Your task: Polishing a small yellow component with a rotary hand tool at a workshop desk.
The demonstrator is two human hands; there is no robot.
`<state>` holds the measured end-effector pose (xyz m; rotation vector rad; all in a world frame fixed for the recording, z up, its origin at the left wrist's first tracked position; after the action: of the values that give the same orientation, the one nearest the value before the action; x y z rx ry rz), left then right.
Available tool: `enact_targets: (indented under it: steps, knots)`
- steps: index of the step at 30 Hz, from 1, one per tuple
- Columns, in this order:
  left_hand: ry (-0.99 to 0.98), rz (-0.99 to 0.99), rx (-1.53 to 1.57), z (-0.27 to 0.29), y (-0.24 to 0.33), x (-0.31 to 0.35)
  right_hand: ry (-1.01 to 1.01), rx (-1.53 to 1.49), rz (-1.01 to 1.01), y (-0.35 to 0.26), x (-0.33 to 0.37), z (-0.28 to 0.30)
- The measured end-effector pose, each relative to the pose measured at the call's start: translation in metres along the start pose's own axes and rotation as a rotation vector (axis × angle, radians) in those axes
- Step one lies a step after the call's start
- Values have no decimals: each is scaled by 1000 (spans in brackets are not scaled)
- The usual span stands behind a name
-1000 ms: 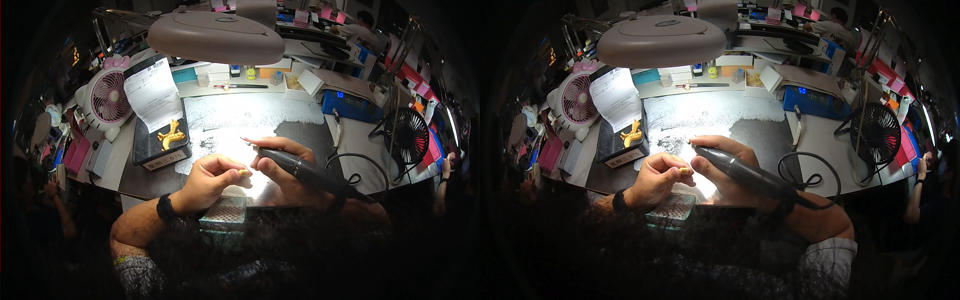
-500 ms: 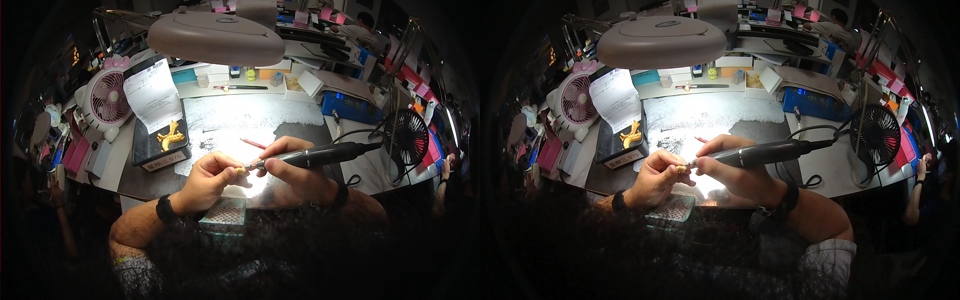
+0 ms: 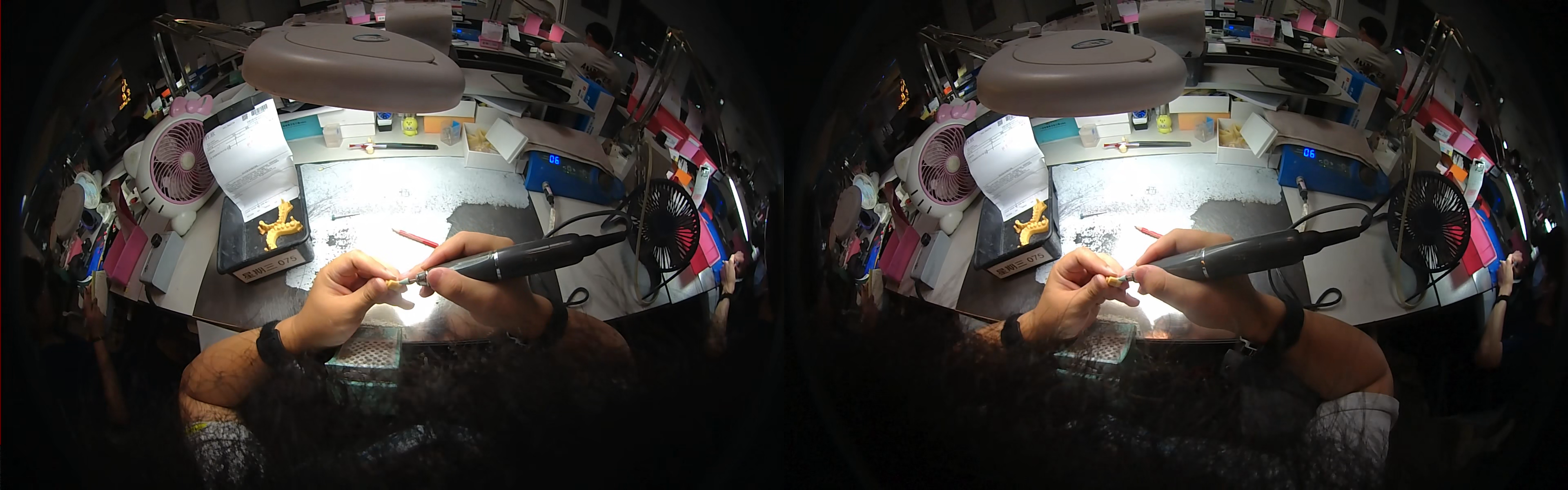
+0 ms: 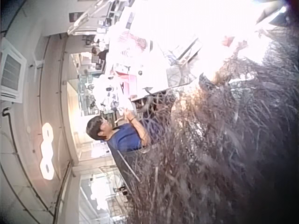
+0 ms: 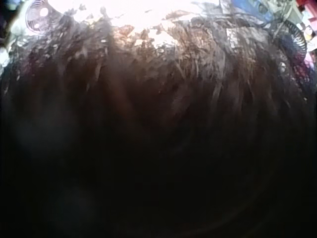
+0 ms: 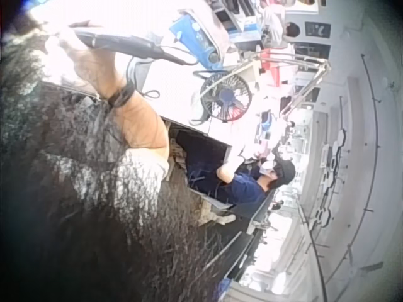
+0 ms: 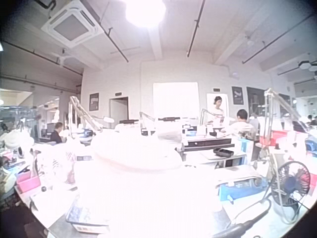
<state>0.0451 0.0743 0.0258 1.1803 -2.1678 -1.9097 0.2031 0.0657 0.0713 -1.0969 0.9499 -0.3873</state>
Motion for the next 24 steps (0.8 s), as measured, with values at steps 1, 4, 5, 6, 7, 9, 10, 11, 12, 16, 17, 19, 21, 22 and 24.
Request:
enact_targets:
  steps: [1, 4, 5, 6, 7, 9, 10, 11, 12, 16, 17, 19, 21, 22, 24]
  knots:
    - [15, 3, -26, 0, 0, 0, -3, 2, 5, 0, 0, 0]
    - [30, 7, -59, 0, 1, 0, -6, -4, 1, 0, 0, 0]
    - [30, 9, -65, 0, 1, 0, -6, -11, -8, 0, 0, 0]
    - [30, 9, -66, 0, 1, 0, -6, -11, -8, -1, 0, 0]
    - [33, 10, -65, 0, 1, 1, -12, -19, -12, -1, -1, -1]
    - [34, 11, -64, 0, 1, 1, -17, -27, -15, -2, -1, -1]
    - [33, 10, -66, 0, 1, 0, -16, -32, -15, -2, -1, -1]
    - [32, 9, -69, 0, 1, 0, -15, -38, -14, -2, -1, -1]
    - [32, 9, -71, 0, 1, 0, -16, -38, -13, -2, -1, -2]
    - [27, 6, -62, -1, 2, 0, -7, -52, -1, -2, -1, -1]
    - [28, 8, -62, -1, 2, 0, -8, -58, -6, -2, -1, -1]
    - [27, 7, -61, -1, 2, 0, -5, -55, -10, -3, -1, -1]
    - [27, 7, -60, 0, 2, 0, -2, -53, -14, -4, -1, -1]
    - [28, 10, -64, 0, 1, 0, 3, -78, -25, -3, -1, -1]
    - [29, 13, -70, 1, 1, 0, 7, -103, -35, -2, -1, -1]
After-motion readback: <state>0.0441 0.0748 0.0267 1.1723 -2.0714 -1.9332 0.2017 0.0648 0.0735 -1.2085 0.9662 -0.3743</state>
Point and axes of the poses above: each hand's wrist, its own x-axis away from the middle knuckle, its own z-axis out of the back of the hand, y = z × x, the point moved 8 cm from there along -x, towards the middle knuckle, and after that the axes turned 13 degrees about -y, right-handed, at the moved point
